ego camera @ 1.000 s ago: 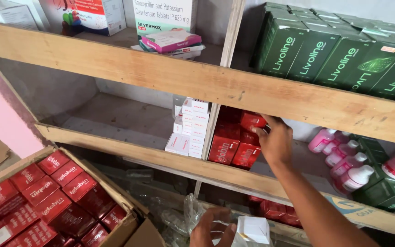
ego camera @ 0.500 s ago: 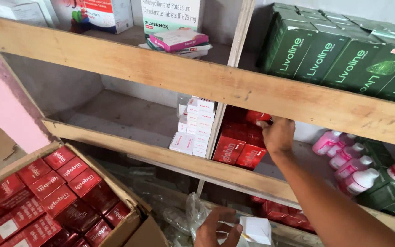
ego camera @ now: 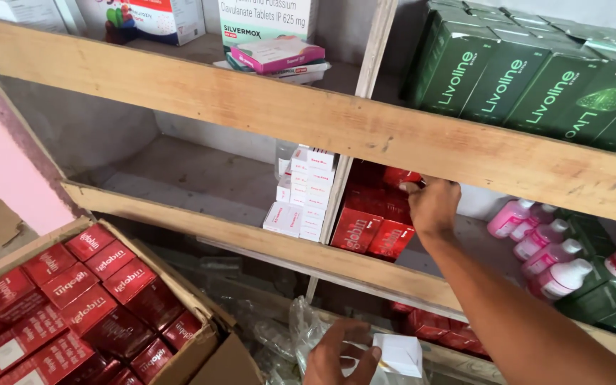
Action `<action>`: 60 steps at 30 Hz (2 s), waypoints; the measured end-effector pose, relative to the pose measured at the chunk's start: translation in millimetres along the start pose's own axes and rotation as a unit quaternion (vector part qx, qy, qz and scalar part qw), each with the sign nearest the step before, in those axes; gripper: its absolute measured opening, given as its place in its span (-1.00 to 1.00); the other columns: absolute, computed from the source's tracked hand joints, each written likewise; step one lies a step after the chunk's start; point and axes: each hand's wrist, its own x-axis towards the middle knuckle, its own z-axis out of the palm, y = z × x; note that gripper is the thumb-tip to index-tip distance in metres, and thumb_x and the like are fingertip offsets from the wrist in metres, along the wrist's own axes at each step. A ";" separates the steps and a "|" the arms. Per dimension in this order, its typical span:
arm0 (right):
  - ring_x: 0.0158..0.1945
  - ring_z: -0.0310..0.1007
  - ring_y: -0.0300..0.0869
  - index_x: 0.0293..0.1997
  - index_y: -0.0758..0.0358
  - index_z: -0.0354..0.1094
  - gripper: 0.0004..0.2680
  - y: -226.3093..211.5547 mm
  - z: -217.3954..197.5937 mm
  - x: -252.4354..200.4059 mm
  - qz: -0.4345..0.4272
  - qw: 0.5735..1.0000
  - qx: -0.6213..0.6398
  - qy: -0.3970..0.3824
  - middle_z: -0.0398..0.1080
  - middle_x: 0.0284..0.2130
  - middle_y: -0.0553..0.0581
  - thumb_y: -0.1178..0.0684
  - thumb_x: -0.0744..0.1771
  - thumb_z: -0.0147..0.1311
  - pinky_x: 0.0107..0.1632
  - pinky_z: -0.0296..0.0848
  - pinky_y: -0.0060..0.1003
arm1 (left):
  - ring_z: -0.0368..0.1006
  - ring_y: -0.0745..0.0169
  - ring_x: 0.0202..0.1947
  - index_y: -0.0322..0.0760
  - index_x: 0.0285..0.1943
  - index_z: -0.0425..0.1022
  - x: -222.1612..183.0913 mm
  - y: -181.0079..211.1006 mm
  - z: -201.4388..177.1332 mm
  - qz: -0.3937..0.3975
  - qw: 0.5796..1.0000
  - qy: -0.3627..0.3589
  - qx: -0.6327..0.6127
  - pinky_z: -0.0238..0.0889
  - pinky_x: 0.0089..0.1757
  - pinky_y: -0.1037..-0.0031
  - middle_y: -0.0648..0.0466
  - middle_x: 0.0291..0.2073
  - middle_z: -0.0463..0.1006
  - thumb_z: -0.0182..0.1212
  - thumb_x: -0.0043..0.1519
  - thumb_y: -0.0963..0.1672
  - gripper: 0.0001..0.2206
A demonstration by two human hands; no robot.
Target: Organize and arrange boxes of medicine and syrups on pharmacy shelves.
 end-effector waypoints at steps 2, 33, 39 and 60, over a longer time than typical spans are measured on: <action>-0.17 0.48 0.30 -0.08 0.43 0.46 -0.69 -10.6 -8.9 7.4 0.043 0.998 -0.019 -0.037 0.51 -0.24 0.42 0.27 0.15 0.43 -0.13 0.46 0.05 | 0.74 0.28 -0.31 -0.19 0.10 0.55 -0.2 -3.9 0.5 0.048 0.999 0.017 0.004 0.58 -0.27 0.43 0.06 -0.28 0.76 0.45 0.07 -0.11 -0.61; 0.03 0.49 0.19 0.27 0.38 0.22 -0.55 8.3 19.9 31.9 -0.002 0.957 -0.095 -0.273 0.34 0.09 0.47 0.24 0.22 0.13 0.06 0.44 0.02 | 0.70 0.27 -0.35 -0.13 0.11 0.53 -9.5 -9.4 -4.3 0.026 0.999 -0.025 0.010 0.51 -0.29 0.40 0.08 -0.22 0.75 0.47 0.03 -0.10 -0.56; 0.15 0.33 0.28 0.21 0.35 0.27 -0.52 7.0 13.1 54.8 -0.036 0.928 -0.197 -0.313 0.34 0.08 0.47 0.05 0.21 0.36 0.14 0.32 0.09 | 0.71 0.26 -0.35 -0.17 0.10 0.51 -1.7 -20.3 4.4 0.039 0.999 -0.029 0.016 0.51 -0.30 0.39 0.04 -0.23 0.73 0.47 0.02 -0.09 -0.56; -0.08 0.61 -0.12 0.12 0.09 0.39 -0.65 -148.3 -118.8 -160.6 0.196 0.870 0.152 -0.425 0.51 -0.12 0.13 0.09 0.22 0.28 -0.04 0.56 -0.18 | 0.47 -0.28 -0.01 -0.33 0.11 0.45 -38.5 29.2 -31.4 0.251 0.953 0.099 0.139 0.33 -0.03 0.06 -0.20 -0.09 0.58 0.29 0.09 -0.24 -0.63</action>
